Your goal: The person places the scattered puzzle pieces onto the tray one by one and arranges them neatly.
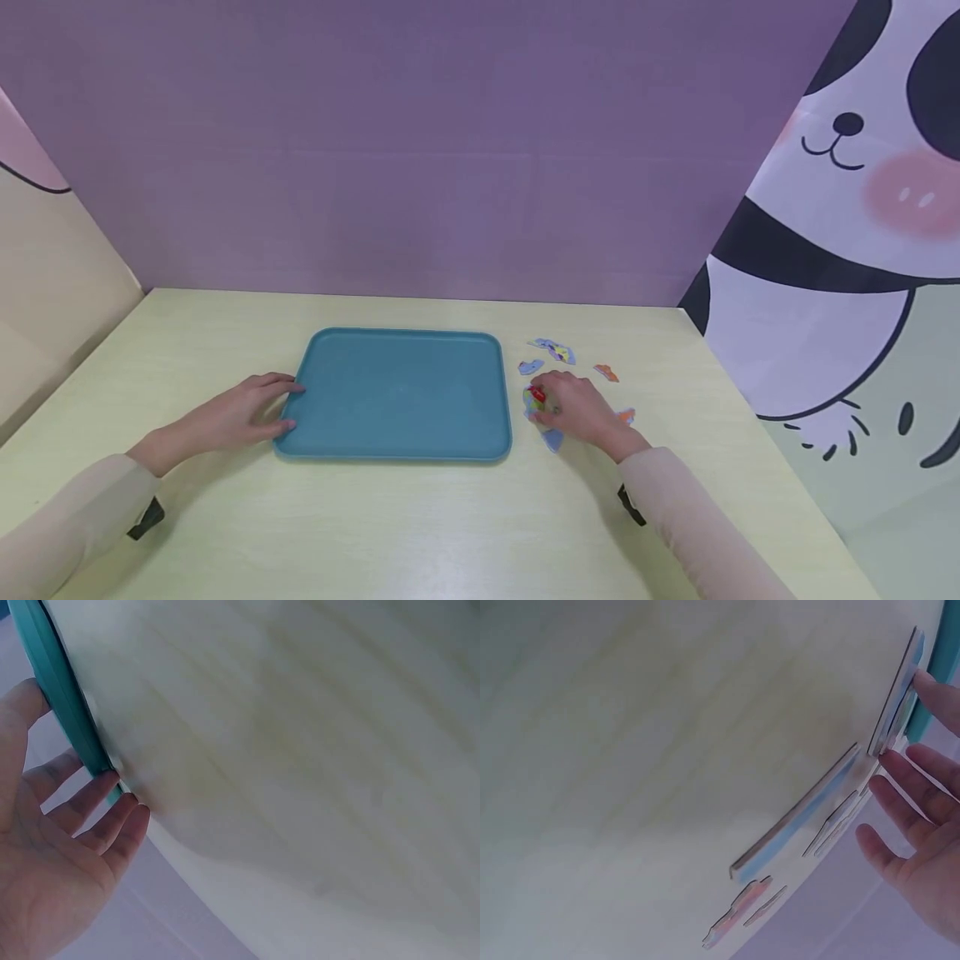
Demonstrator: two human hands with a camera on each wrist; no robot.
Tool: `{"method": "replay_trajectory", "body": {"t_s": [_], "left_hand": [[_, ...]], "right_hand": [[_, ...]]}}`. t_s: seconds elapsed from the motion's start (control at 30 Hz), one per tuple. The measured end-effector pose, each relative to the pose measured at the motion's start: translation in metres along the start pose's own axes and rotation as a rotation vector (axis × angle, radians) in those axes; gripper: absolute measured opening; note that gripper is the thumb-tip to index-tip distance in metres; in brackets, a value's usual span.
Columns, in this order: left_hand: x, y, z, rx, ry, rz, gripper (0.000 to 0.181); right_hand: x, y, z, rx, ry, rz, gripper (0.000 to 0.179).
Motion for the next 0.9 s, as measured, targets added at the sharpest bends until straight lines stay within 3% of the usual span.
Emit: {"method": "replay_trajectory", "body": {"t_s": [0.33, 0.9], "left_hand": [[-0.0011, -0.0002, 0.0001, -0.010, -0.011, 0.007, 0.049], [-0.0009, -0.0012, 0.0002, 0.016, -0.002, 0.021, 0.046]], "right_hand": [[-0.0009, 0.0006, 0.0026, -0.013, 0.015, -0.030, 0.043], [-0.0040, 0.0010, 0.0025, -0.012, -0.014, -0.010, 0.043]]}}
Point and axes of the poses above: each hand's wrist, its own x-axis away from the middle knuckle, its own y-axis out of the palm, z = x × y, the point moved 10 cm from there along -x, towards the middle knuckle, and after that the axes turned 9 degrees about x, right-handed, at the moved point
